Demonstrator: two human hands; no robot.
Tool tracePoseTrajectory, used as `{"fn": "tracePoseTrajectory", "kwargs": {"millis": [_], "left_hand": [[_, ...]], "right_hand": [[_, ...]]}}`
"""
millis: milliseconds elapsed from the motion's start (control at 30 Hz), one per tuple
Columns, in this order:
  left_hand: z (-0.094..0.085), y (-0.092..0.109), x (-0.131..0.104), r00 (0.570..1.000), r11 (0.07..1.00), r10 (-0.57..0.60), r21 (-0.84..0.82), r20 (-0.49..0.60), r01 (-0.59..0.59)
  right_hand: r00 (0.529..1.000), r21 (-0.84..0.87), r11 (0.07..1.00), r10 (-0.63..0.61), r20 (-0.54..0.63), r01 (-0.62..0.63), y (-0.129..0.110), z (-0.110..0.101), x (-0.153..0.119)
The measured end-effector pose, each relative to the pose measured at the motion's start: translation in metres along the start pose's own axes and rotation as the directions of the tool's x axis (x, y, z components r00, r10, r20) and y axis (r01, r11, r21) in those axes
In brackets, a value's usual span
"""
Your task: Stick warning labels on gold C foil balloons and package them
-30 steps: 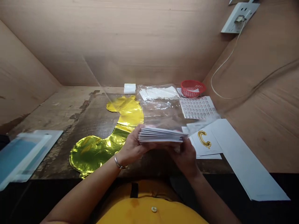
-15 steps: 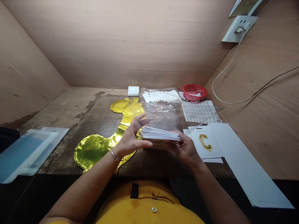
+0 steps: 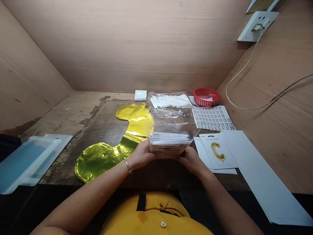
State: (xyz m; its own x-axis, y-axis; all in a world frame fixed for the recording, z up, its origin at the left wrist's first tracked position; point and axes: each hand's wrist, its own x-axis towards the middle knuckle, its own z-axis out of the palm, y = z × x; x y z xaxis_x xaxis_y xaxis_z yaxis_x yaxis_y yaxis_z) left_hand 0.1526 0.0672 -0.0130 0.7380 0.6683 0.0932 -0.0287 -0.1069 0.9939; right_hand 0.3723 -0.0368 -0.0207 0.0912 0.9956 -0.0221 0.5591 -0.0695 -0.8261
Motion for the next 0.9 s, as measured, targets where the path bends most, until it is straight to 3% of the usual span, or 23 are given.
{"fn": "tracePoseTrajectory", "kwargs": {"millis": [133, 267, 333, 400, 500, 600, 667, 767, 833, 900], "left_hand": [[0.007, -0.006, 0.002, 0.999, 1.000, -0.025, -0.004, 0.046, 0.025], [-0.001, 0.025, 0.002, 1.000, 0.999, -0.020, 0.031, 0.021, 0.019], [-0.003, 0.041, 0.001, 1.000, 1.000, -0.023, -0.013, -0.003, 0.023], [0.000, 0.044, -0.003, 0.999, 0.992, -0.031, -0.122, 0.033, 0.035], [0.016, 0.026, -0.015, 0.988, 0.935, -0.113, -0.326, 0.107, 0.142], [0.030, 0.002, -0.024, 0.957, 0.813, -0.240, -0.505, 0.163, 0.290], [0.033, -0.004, -0.023, 0.934, 0.780, -0.282, -0.515, 0.217, 0.355], [0.027, -0.002, -0.018, 0.917, 0.844, -0.326, -0.365, 0.231, 0.392], [0.023, 0.001, -0.021, 0.952, 0.943, -0.300, -0.133, 0.063, 0.306], [0.023, 0.000, -0.033, 0.986, 0.958, -0.086, 0.258, -0.146, 0.122]], "right_hand": [[0.998, 0.008, 1.000, -0.025, 0.059, 0.024, -0.001, 0.000, -0.001], [0.997, -0.019, 0.997, -0.073, 0.019, 0.073, -0.027, -0.016, -0.017], [0.998, 0.072, 0.995, -0.064, 0.005, 0.063, -0.043, -0.024, -0.026], [1.000, 0.206, 0.979, -0.003, -0.020, 0.007, -0.052, -0.028, -0.032], [0.991, 0.399, 0.909, 0.134, -0.002, -0.122, -0.048, -0.022, -0.037], [0.957, 0.573, 0.766, 0.222, 0.187, -0.290, -0.033, -0.010, -0.046], [0.917, 0.611, 0.686, 0.250, 0.310, -0.394, -0.025, -0.005, -0.054], [0.888, 0.584, 0.670, 0.310, 0.340, -0.457, -0.019, 0.001, -0.059], [0.893, 0.523, 0.723, 0.378, 0.245, -0.450, -0.016, 0.005, -0.057], [0.903, 0.335, 0.844, 0.426, 0.056, -0.419, -0.011, 0.011, -0.054]]}}
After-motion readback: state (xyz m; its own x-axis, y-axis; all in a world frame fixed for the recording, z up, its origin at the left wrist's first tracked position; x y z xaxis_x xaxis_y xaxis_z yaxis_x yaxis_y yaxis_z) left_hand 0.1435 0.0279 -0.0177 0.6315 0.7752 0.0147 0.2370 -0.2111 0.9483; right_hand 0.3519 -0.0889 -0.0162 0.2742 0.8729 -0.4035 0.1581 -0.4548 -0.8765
